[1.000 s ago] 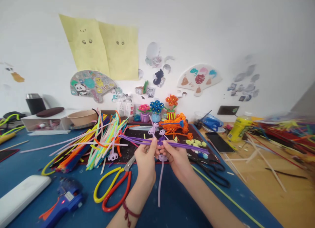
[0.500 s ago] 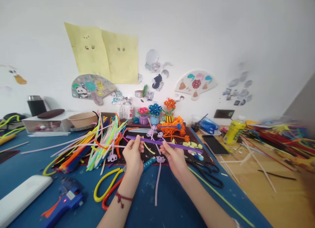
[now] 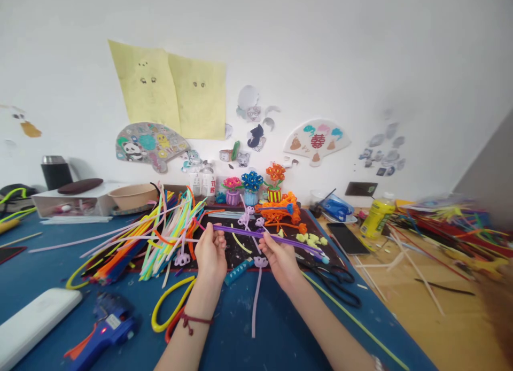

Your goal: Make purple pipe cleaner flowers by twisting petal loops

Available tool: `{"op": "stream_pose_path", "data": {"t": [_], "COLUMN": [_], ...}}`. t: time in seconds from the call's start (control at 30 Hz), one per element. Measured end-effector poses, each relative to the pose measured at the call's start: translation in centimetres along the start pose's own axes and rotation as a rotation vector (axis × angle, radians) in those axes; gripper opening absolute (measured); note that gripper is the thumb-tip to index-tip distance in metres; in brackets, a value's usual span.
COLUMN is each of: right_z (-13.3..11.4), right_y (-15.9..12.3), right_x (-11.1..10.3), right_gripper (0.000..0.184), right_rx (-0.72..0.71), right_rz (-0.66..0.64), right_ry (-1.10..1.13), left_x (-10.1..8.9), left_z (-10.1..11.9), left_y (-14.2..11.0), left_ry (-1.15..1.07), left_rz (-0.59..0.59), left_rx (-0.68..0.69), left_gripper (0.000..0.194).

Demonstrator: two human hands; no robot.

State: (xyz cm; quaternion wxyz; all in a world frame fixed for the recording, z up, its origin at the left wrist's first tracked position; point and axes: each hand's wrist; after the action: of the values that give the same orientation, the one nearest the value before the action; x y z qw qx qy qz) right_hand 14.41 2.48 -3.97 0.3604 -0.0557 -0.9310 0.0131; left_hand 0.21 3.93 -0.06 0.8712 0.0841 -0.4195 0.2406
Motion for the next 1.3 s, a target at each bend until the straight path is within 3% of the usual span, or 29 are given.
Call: {"op": "stream_pose_path", "data": {"t": [0.5, 0.73, 0.87, 0.97, 1.07, 1.13, 1.2, 1.3], "right_z": [-0.4, -0.2, -0.3, -0.6, -0.8, -0.9, -1.0, -1.3], "right_y": [-0.3, -0.1, 0.0, 0.0, -0.1, -0.1, -0.3, -0.6], "right_x": [0.2, 0.0, 0.0, 0.0, 0.0, 0.1, 0.1, 0.2], "right_gripper": [0.026, 0.028, 0.026, 0.027, 0.028, 0.028, 0.029, 0.031], "right_rx": [0.043, 0.0, -0.033, -0.055, -0.067, -0.065, -0.057, -0.044], "right_rz": [-0.009, 0.02, 0.047, 0.061, 0.067, 0.068, 0.067, 0.065], "right_ry": [0.015, -0.005, -0.003, 0.005, 0.017, 0.019, 0.015, 0.003], "left_x": [-0.1, -0.4, -0.8, -2.4, -5.0, -6.6, -7.7, -8.2], "left_z": [0.3, 0.3, 1.6, 3.8, 6.1, 7.0, 7.3, 7.2], "left_y": [0.0, 0.7, 0.7, -1.0, -4.1, -6.0, -7.2, -7.5], "left_ry": [0.088, 0.342, 0.539, 0.767, 1.736, 2.172, 2.4, 2.464], "left_rz": [-0.065, -0.167, -0.213, -0.248, -0.428, -0.498, -0.584, -0.645], "left_rx": [0.076, 0.242, 0.345, 0.444, 0.631, 0.687, 0.6, 0.513], "left_gripper": [0.029, 0.045, 0.044, 0.038, 0.022, 0.021, 0.022, 0.027]}}
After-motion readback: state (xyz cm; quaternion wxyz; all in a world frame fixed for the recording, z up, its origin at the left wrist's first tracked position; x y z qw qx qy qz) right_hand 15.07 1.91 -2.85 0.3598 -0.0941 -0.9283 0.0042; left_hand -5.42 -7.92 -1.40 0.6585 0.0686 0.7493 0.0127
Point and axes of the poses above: each hand's wrist, its own y-axis towards the middle knuckle, its own x-axis out of the palm, z = x × y, and after that the axes turned 9 degrees about x, right-handed
